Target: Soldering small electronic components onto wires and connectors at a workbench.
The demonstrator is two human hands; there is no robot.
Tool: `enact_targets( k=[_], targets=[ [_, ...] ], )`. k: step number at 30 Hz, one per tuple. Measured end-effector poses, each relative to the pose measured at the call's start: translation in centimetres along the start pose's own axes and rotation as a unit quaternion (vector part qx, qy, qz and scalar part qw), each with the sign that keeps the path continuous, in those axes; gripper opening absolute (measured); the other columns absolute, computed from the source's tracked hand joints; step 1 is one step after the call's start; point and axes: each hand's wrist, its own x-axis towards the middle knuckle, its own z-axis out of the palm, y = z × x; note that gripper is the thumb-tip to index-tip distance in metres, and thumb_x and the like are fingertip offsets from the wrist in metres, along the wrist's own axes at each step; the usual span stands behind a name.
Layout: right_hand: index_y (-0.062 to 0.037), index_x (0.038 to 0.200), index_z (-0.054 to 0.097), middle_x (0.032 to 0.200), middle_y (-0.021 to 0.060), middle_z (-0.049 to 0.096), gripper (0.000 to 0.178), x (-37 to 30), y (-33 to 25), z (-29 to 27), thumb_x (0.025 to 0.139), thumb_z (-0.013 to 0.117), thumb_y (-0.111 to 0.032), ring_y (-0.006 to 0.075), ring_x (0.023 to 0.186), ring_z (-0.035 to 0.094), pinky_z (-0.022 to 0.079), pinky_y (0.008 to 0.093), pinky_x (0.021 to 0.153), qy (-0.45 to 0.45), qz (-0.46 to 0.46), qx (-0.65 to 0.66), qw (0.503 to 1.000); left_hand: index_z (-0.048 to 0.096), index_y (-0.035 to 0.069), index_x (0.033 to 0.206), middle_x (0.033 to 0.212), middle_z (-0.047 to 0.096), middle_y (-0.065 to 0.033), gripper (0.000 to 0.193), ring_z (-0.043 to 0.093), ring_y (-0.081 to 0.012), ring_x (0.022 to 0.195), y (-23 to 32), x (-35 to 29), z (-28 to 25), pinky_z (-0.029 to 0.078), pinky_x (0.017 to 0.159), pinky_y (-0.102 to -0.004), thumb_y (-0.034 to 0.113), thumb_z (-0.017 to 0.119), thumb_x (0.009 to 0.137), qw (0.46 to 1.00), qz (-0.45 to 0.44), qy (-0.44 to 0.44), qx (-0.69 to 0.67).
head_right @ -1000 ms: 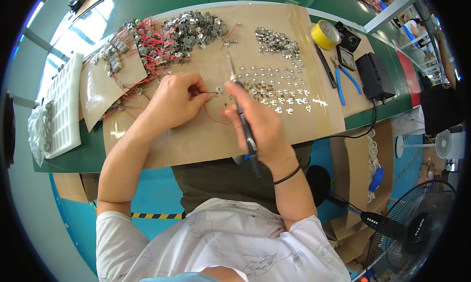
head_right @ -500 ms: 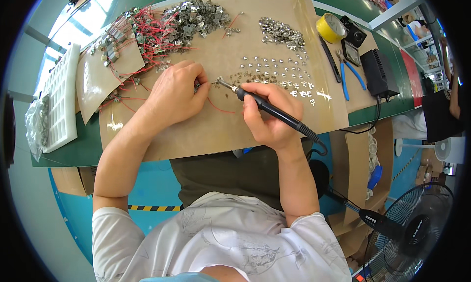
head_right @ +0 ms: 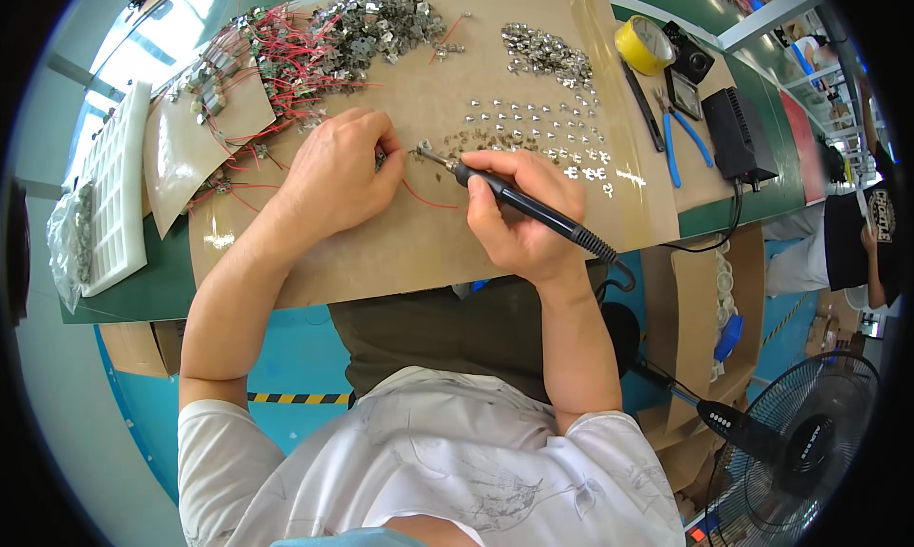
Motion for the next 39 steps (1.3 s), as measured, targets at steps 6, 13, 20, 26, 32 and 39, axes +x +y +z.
enact_targets(
  k=[6, 13, 20, 26, 32, 39],
  targets=[
    [0.0059, 0.109, 0.074, 0.092, 0.0104, 0.076, 0.018, 0.0, -0.1, 0.0, 0.093, 0.066, 0.003, 0.0132, 0.069, 0.076, 0.06, 0.0232, 0.061, 0.003, 0.001, -0.002, 1.0, 0.069, -0.001, 0.088, 0.095, 0.071, -0.0209, 0.017, 0.069, -0.0414, 0.092, 0.1, 0.1, 0.1, 0.055, 0.082, -0.0502, 0.015, 0.072, 0.089, 1.0, -0.008, -0.004, 0.0],
    [0.0065, 0.109, 0.075, 0.092, 0.0113, 0.076, 0.019, -0.1, -0.3, 0.0, 0.092, 0.067, 0.003, 0.0136, 0.07, 0.076, 0.061, 0.0241, 0.062, 0.003, 0.01, 0.001, 1.0, 0.069, -0.004, 0.086, 0.09, 0.071, -0.0251, 0.017, 0.07, -0.0449, 0.087, 0.5, 0.1, -0.1, 0.057, 0.081, -0.0528, 0.012, 0.064, 0.089, 1.0, 0.013, 0.008, 0.007],
    [0.0069, 0.111, 0.074, 0.09, 0.011, 0.075, 0.02, 0.1, 0.1, -0.1, 0.094, 0.065, 0.002, 0.0127, 0.066, 0.074, 0.061, 0.0246, 0.061, -0.012, -0.018, -0.012, 1.0, 0.069, -0.004, 0.086, 0.091, 0.071, -0.0251, 0.017, 0.07, -0.0447, 0.087, 0.5, 0.1, -0.1, 0.057, 0.082, -0.0525, 0.012, 0.064, 0.089, 1.0, 0.013, 0.008, 0.004],
    [0.0085, 0.115, 0.072, 0.083, 0.0111, 0.074, 0.022, -0.5, -0.2, -0.1, 0.097, 0.064, 0.0, 0.0102, 0.063, 0.07, 0.06, 0.0249, 0.059, 0.046, -0.012, 0.018, 0.999, 0.07, -0.004, 0.087, 0.093, 0.071, -0.0254, 0.017, 0.071, -0.0444, 0.088, 0.5, 0.2, -0.2, 0.057, 0.083, -0.0526, 0.012, 0.064, 0.089, 1.0, 0.011, 0.005, 0.008],
    [0.0066, 0.127, 0.069, 0.087, 0.0109, 0.077, 0.026, 0.2, 0.8, 0.4, 0.103, 0.065, -0.002, 0.0078, 0.061, 0.066, 0.056, 0.0219, 0.058, 0.077, -0.039, -0.022, 0.996, 0.07, -0.004, 0.088, 0.093, 0.071, -0.0252, 0.017, 0.071, -0.0446, 0.09, 0.5, 0.1, -0.2, 0.057, 0.084, -0.0526, 0.012, 0.064, 0.089, 1.0, 0.011, 0.005, 0.011],
    [0.0015, 0.135, 0.068, 0.092, 0.009, 0.081, 0.031, 1.4, -0.9, 1.3, 0.108, 0.067, -0.014, 0.0059, 0.054, 0.058, 0.047, 0.0212, 0.052, 0.05, -0.01, -0.033, 0.998, 0.07, -0.003, 0.087, 0.093, 0.071, -0.0257, 0.018, 0.071, -0.0453, 0.091, 0.4, -0.1, -0.3, 0.057, 0.085, -0.053, 0.013, 0.063, 0.09, 1.0, -0.001, -0.006, 0.011]
  ],
)
